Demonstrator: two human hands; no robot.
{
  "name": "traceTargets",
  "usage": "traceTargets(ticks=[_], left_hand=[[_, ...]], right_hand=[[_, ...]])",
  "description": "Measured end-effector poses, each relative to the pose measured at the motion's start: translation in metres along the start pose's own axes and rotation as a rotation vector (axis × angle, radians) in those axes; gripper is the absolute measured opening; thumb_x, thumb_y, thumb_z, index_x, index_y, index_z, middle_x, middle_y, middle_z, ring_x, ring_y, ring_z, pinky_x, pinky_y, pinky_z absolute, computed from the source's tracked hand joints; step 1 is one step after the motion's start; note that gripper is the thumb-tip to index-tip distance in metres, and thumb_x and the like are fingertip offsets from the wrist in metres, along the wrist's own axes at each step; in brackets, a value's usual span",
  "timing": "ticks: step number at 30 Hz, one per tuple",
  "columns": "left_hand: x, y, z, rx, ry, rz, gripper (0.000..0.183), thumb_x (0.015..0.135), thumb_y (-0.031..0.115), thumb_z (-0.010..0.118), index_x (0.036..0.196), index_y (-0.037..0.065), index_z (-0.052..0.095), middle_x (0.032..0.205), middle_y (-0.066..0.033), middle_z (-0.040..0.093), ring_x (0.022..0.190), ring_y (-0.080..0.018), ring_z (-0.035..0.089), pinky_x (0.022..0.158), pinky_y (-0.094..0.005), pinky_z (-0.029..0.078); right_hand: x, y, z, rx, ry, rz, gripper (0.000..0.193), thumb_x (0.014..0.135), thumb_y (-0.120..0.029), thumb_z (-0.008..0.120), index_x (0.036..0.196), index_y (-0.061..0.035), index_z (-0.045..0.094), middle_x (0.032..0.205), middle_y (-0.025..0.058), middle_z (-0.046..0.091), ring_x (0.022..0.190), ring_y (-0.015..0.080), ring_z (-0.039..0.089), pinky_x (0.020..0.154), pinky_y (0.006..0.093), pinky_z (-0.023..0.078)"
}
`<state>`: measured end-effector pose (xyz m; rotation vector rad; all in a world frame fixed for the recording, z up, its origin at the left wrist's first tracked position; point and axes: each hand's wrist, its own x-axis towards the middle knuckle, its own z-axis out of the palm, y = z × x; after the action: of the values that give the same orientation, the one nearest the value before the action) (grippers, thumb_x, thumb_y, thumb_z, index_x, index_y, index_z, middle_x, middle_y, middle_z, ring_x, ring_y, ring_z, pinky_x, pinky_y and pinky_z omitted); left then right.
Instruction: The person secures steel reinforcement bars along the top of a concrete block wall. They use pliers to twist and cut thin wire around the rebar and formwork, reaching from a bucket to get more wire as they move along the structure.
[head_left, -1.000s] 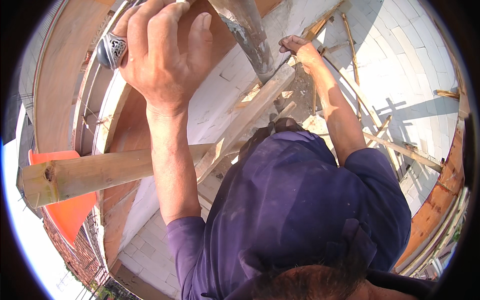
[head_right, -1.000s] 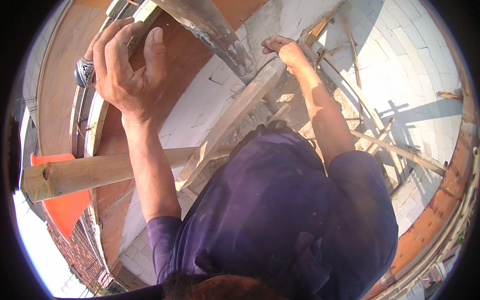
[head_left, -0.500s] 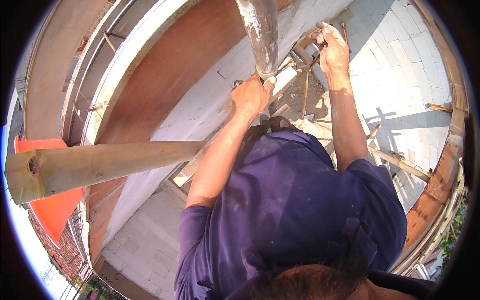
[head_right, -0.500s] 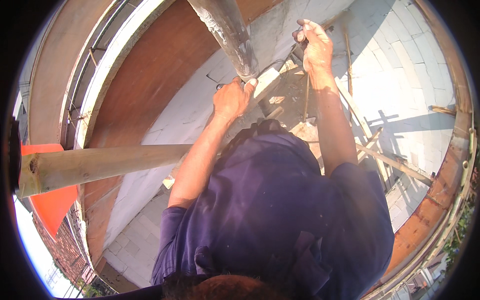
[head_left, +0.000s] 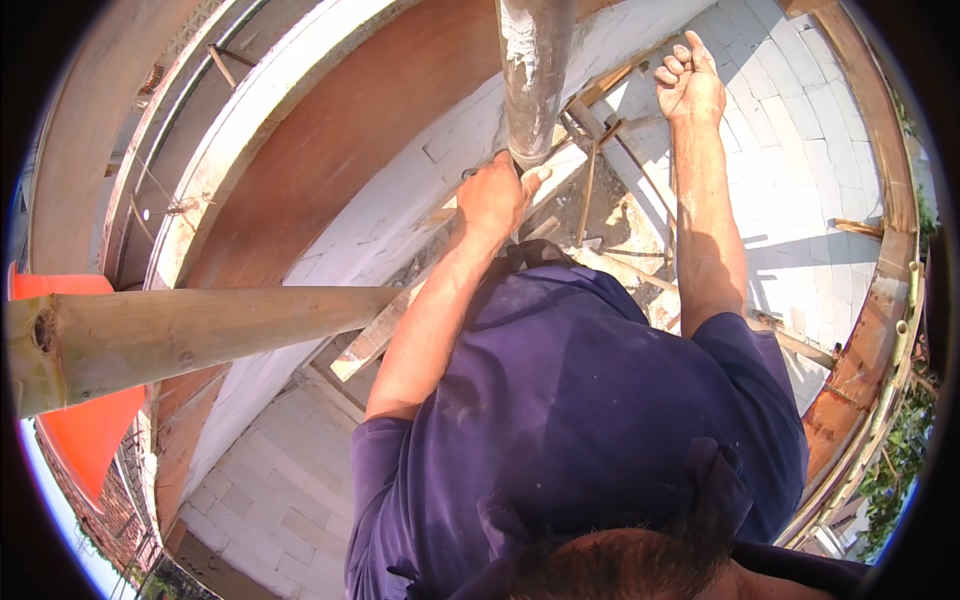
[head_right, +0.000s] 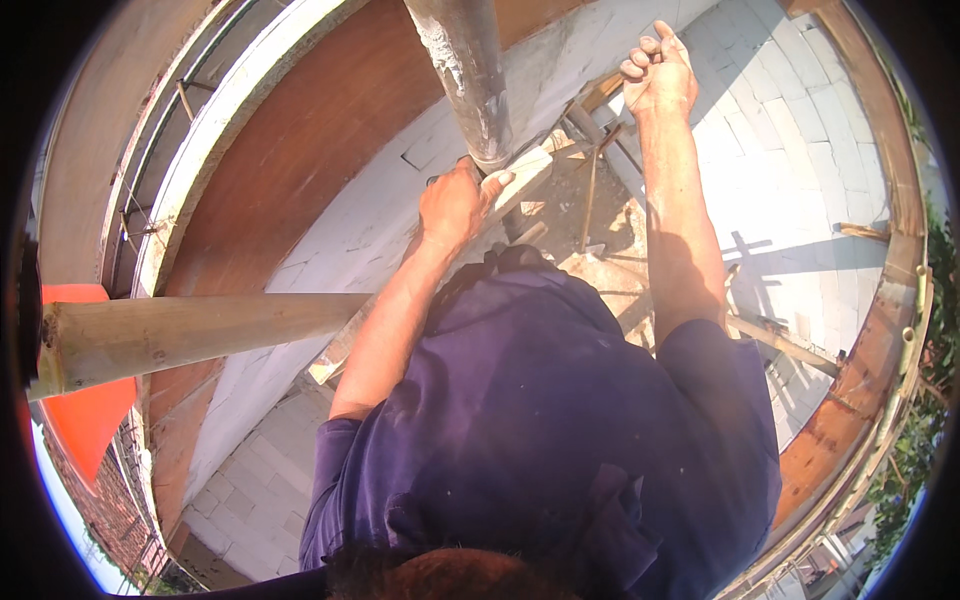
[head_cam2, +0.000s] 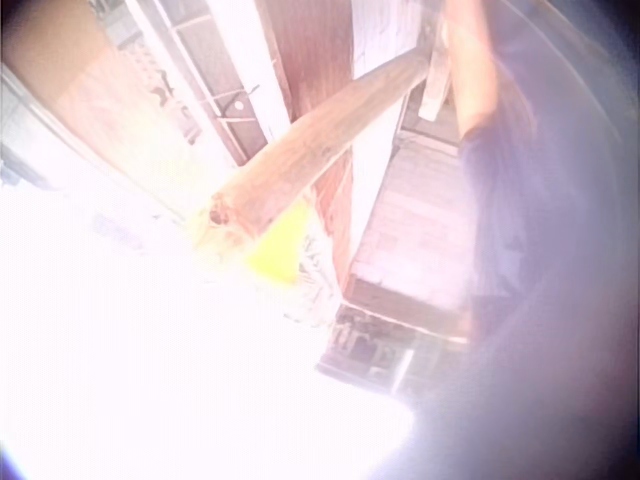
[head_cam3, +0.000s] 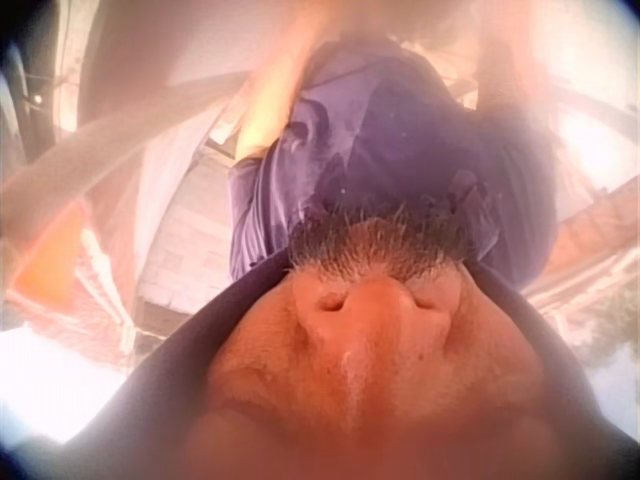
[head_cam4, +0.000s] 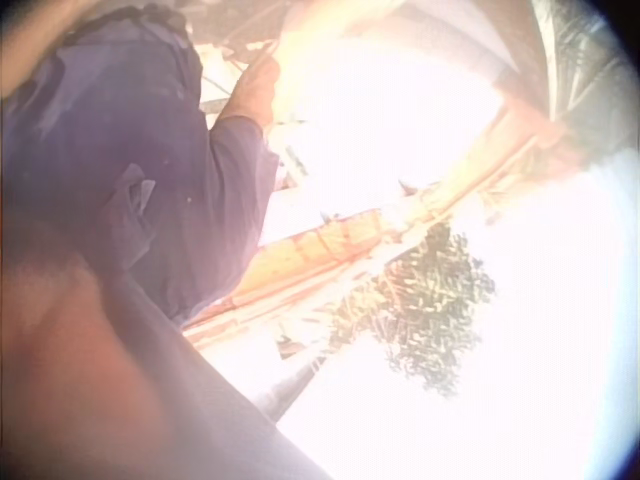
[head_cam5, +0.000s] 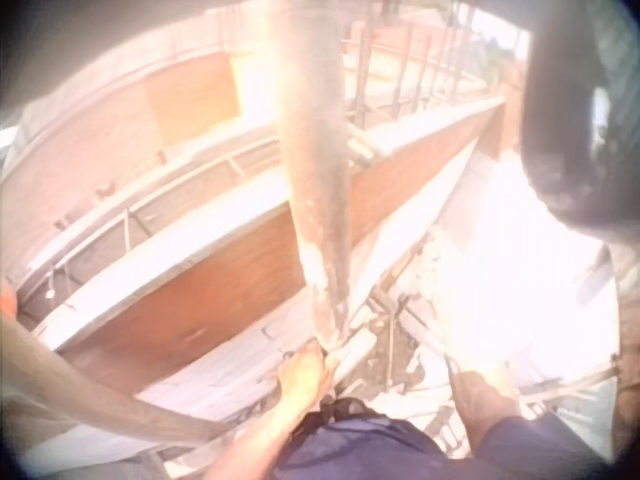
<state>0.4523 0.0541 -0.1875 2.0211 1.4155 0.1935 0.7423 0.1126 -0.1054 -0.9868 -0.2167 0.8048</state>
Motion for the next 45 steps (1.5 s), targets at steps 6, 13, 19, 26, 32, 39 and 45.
traceTargets(ticks=[6, 13, 19, 26, 32, 39, 45], left_hand=[[-0.003, 0.003, -0.004, -0.038, -0.007, -0.028, 0.057, 0.097, 0.055, 0.060, 0.114, 0.000, 0.063, 0.089, -0.0236, 0.073, 0.086, -0.0441, 0.070, 0.075, -0.0546, 0.052], [-0.001, 0.003, -0.005, -0.049, 0.004, -0.003, 0.059, 0.097, 0.057, 0.060, 0.117, 0.001, 0.064, 0.089, -0.0233, 0.073, 0.087, -0.0432, 0.071, 0.075, -0.0540, 0.052], [-0.002, 0.004, -0.004, -0.043, 0.032, -0.030, 0.061, 0.095, 0.058, 0.061, 0.116, 0.001, 0.064, 0.090, -0.0239, 0.073, 0.089, -0.0432, 0.071, 0.076, -0.0542, 0.052], [-0.010, 0.004, -0.003, -0.113, 0.390, 0.028, 0.064, 0.082, 0.050, 0.080, 0.115, -0.001, 0.062, 0.097, -0.0207, 0.068, 0.092, -0.0407, 0.066, 0.079, -0.0512, 0.051], [-0.064, 0.026, -0.064, -0.440, 0.395, 0.652, 0.060, 0.092, 0.028, 0.074, 0.142, 0.003, 0.053, 0.114, -0.0168, 0.062, 0.097, -0.0322, 0.064, 0.083, -0.0376, 0.053], [-0.091, 0.010, -0.095, -1.014, 0.401, 0.304, 0.037, 0.104, 0.029, 0.062, 0.124, -0.002, 0.069, 0.100, -0.0098, 0.067, 0.083, -0.0166, 0.062, 0.075, -0.0315, 0.052], [-0.106, -0.001, -0.128, -0.812, 0.841, 0.425, 0.031, 0.106, 0.023, 0.058, 0.111, -0.003, 0.074, 0.093, -0.0079, 0.066, 0.077, -0.0136, 0.060, 0.068, -0.0283, 0.049]], right_hand=[[0.091, -0.077, -0.072, 0.062, 0.301, -0.220, 0.022, 0.105, -0.011, 0.044, 0.113, 0.0002, 0.061, 0.060, -0.0026, 0.032, 0.046, 0.0100, 0.026, 0.044, 0.0282, 0.024], [0.128, -0.202, -0.163, 0.074, 0.395, -0.462, 0.021, 0.100, -0.007, 0.043, 0.107, -0.0004, 0.062, 0.063, -0.0009, 0.032, 0.048, 0.0128, 0.024, 0.046, 0.0298, 0.024], [0.094, -0.247, -0.174, -0.104, 0.381, -0.580, 0.018, 0.099, -0.007, 0.050, 0.107, 0.0003, 0.065, 0.070, 0.0020, 0.044, 0.053, 0.0137, 0.036, 0.050, 0.0296, 0.031], [-0.051, -0.192, -0.055, -0.646, 0.033, -0.785, 0.016, 0.098, -0.007, 0.059, 0.108, 0.0012, 0.068, 0.077, 0.0053, 0.058, 0.059, 0.0146, 0.049, 0.055, 0.0293, 0.039], [-0.182, -0.068, 0.041, -1.027, -0.884, -0.534, 0.015, 0.097, -0.007, 0.066, 0.108, 0.0019, 0.071, 0.084, 0.0081, 0.070, 0.064, 0.0154, 0.061, 0.059, 0.0290, 0.046], [-0.217, -0.004, 0.069, -1.064, -1.265, -0.207, 0.017, 0.096, -0.012, 0.065, 0.109, -0.0030, 0.070, 0.086, 0.0138, 0.072, 0.074, 0.0308, 0.068, 0.068, 0.0392, 0.051], [-0.130, -0.024, 0.034, -1.039, -1.280, -0.008, 0.020, 0.097, -0.019, 0.065, 0.101, -0.0005, 0.073, 0.088, 0.0049, 0.071, 0.083, 0.0130, 0.062, 0.076, 0.0297, 0.048]])
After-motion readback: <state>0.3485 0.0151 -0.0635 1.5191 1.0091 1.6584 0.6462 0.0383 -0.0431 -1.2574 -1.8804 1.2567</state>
